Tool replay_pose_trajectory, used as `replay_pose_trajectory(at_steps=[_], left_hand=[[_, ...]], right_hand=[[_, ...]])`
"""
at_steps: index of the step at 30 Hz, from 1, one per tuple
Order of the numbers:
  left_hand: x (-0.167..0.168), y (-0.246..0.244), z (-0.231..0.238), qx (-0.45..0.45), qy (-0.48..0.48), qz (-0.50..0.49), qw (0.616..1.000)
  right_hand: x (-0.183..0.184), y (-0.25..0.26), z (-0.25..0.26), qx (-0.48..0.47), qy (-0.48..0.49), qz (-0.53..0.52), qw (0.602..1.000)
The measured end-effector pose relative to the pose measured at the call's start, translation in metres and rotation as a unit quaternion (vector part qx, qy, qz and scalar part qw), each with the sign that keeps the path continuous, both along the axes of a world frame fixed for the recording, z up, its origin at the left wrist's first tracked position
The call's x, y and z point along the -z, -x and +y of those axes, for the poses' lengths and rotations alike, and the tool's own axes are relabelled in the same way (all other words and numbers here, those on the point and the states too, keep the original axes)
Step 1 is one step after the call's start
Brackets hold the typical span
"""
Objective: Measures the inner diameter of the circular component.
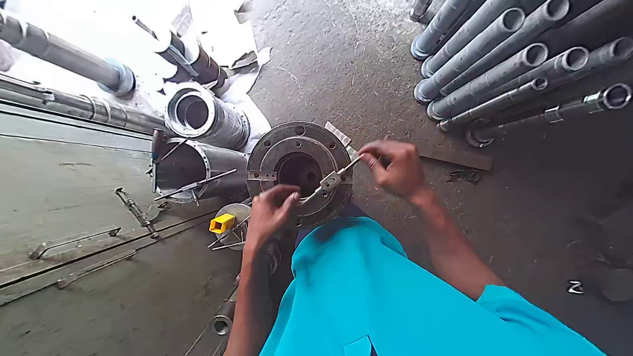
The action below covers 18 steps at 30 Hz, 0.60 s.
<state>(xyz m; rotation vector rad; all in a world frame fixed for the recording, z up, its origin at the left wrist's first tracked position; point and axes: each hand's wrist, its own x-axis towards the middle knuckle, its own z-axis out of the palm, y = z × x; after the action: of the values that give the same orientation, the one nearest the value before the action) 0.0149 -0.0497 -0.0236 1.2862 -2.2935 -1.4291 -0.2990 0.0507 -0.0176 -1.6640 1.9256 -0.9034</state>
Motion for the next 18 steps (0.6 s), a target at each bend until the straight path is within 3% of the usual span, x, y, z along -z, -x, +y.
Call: replay_pose_trajectory(at_steps=[2,4,7,9,14,18], left_hand=[[0.007,-0.006,0.030,-0.060,-0.106,0.054,0.991],[0.011,0.008,0.056,-0.171,-0.169,0.162,0.957],[0.018,0.028,0.065,-0.307,-0.172,0.267,0.897],[0.019,0.035,0.054,-0.325,-0.153,0.262,0.896],[0.020,0.089,-0.037,-0.149,-0.141,0.239,0.949],[0.011,0.141,-0.078,0.022,-0.153,0.131,0.979]], right_hand=[[0.000,0.028,-0.020,-0.036,-0.041,0.026,0.998],[0.000,0.044,-0.038,-0.126,-0.136,0.006,0.983],[0.001,0.046,-0.049,-0.219,-0.241,-0.041,0.945],[0.002,0.041,-0.036,-0.214,-0.282,-0.093,0.931],[0.021,-0.011,0.018,-0.198,-0.324,-0.341,0.860],[0.035,-0.079,0.037,-0.095,-0.298,-0.540,0.781]])
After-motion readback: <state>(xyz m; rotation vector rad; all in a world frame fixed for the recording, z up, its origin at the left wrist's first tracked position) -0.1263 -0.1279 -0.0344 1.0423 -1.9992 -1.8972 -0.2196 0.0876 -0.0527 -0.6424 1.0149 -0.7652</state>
